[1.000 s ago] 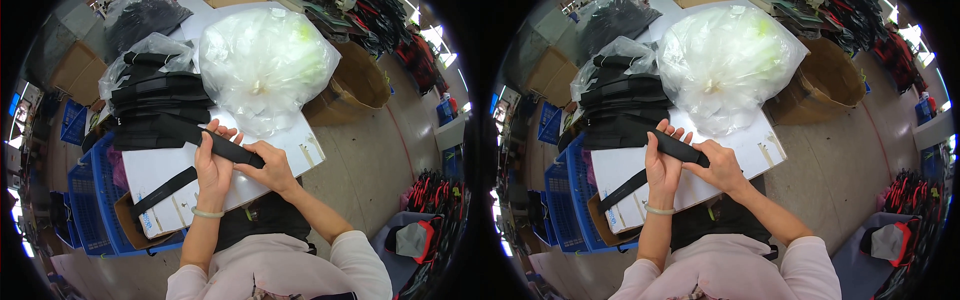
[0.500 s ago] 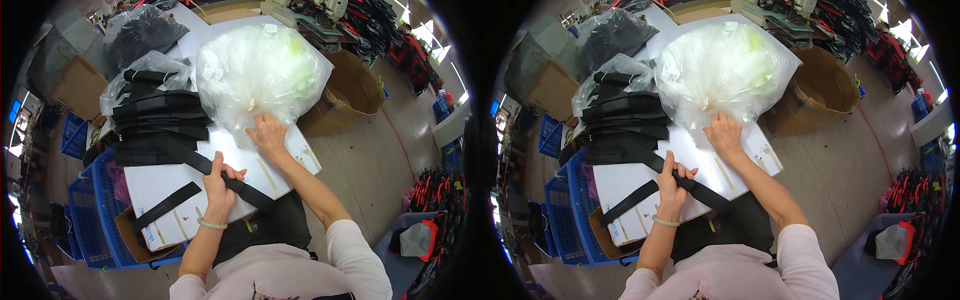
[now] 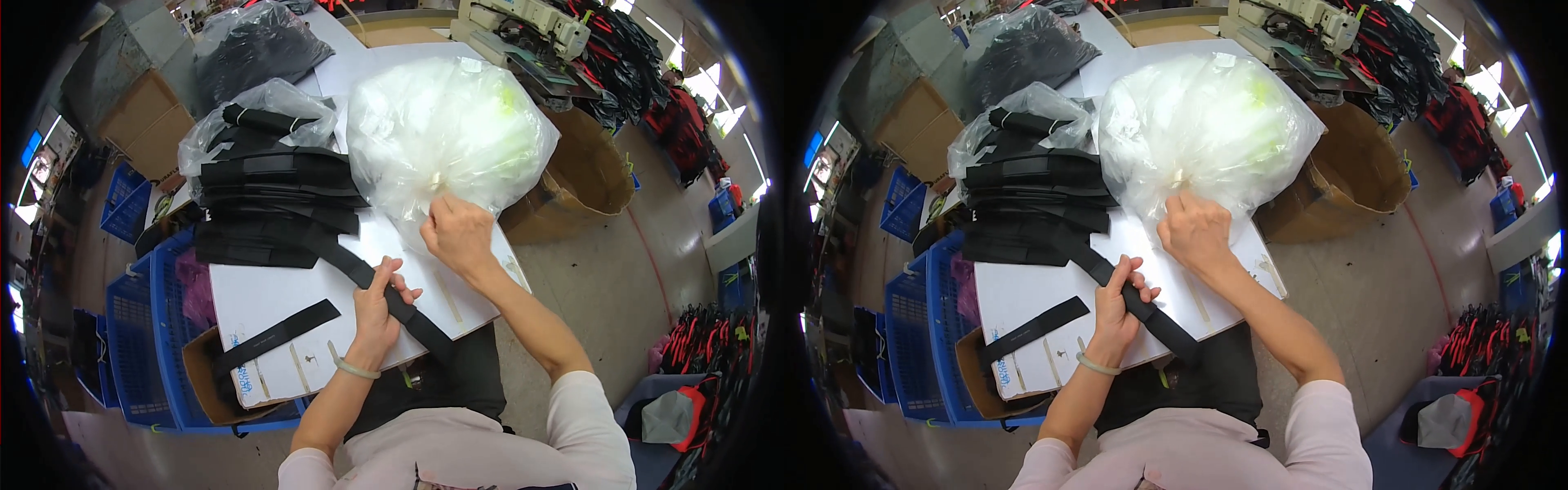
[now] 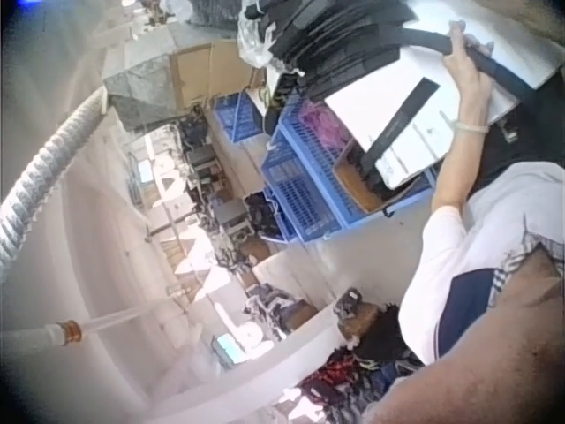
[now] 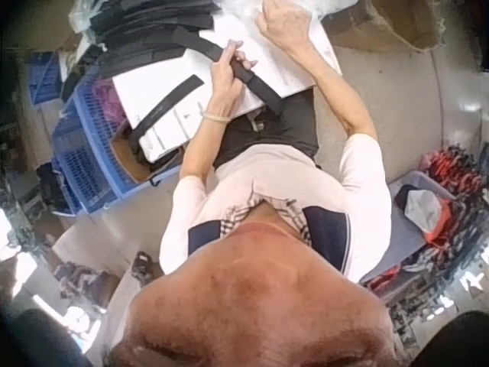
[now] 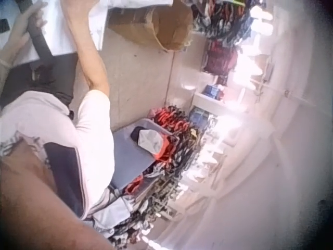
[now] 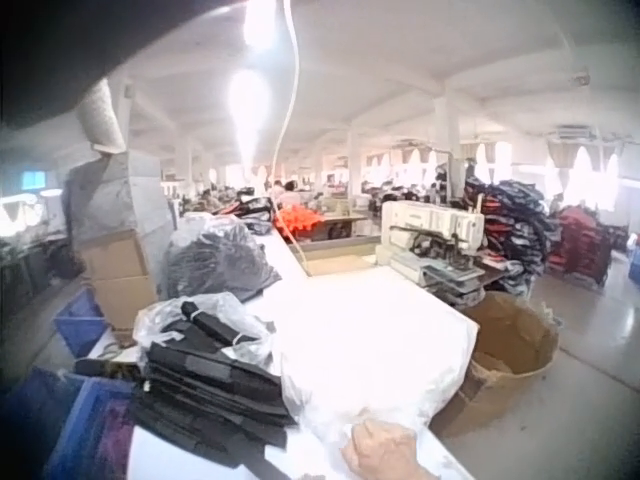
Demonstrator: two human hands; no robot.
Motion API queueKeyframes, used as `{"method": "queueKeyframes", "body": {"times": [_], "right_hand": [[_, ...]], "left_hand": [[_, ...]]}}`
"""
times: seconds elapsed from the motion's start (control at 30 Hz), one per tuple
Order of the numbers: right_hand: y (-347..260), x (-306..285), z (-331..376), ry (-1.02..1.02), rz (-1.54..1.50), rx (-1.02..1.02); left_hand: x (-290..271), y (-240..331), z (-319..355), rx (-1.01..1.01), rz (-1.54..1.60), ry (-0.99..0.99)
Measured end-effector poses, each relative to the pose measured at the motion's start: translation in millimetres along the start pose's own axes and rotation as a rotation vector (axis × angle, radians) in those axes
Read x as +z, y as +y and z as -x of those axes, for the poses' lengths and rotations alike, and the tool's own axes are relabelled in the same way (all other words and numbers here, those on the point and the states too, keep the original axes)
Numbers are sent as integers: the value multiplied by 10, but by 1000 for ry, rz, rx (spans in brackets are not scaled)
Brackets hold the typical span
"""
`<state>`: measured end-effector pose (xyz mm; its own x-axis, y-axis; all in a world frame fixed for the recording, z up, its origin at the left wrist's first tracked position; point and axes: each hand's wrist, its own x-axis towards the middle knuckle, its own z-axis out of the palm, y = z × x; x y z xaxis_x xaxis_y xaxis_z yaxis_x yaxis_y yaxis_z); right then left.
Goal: Applying double-sided adhesive strips to black fabric components using a template on a workbench.
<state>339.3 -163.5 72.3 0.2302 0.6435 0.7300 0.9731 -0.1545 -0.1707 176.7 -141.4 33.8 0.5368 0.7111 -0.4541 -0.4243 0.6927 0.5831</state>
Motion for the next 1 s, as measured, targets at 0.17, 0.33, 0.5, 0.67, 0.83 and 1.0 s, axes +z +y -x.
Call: {"method": "queueKeyframes", "body": {"times": [0.17, 0.33, 0.5, 0.67, 0.83, 1.0], "right_hand": [[-207, -790, 409, -273, -215, -218], [-118, -811, 702, -303, -449, -11], [-181, -758, 699, -425, -1040, 697], [-8, -746, 766, -522, -1542, 941], [-23, -752, 764, -634, -1703, 1028], [-123, -864, 649, -714, -1093, 553]], "left_hand": [[155, -58, 39, -81, -22, -246], [232, -210, 144, -19, -73, -159], [186, -275, 261, 60, -135, -235], [95, -137, 368, 9, -124, -462], [-15, -112, 362, -23, -130, -521], [15, -120, 371, 110, -175, -317]]}}
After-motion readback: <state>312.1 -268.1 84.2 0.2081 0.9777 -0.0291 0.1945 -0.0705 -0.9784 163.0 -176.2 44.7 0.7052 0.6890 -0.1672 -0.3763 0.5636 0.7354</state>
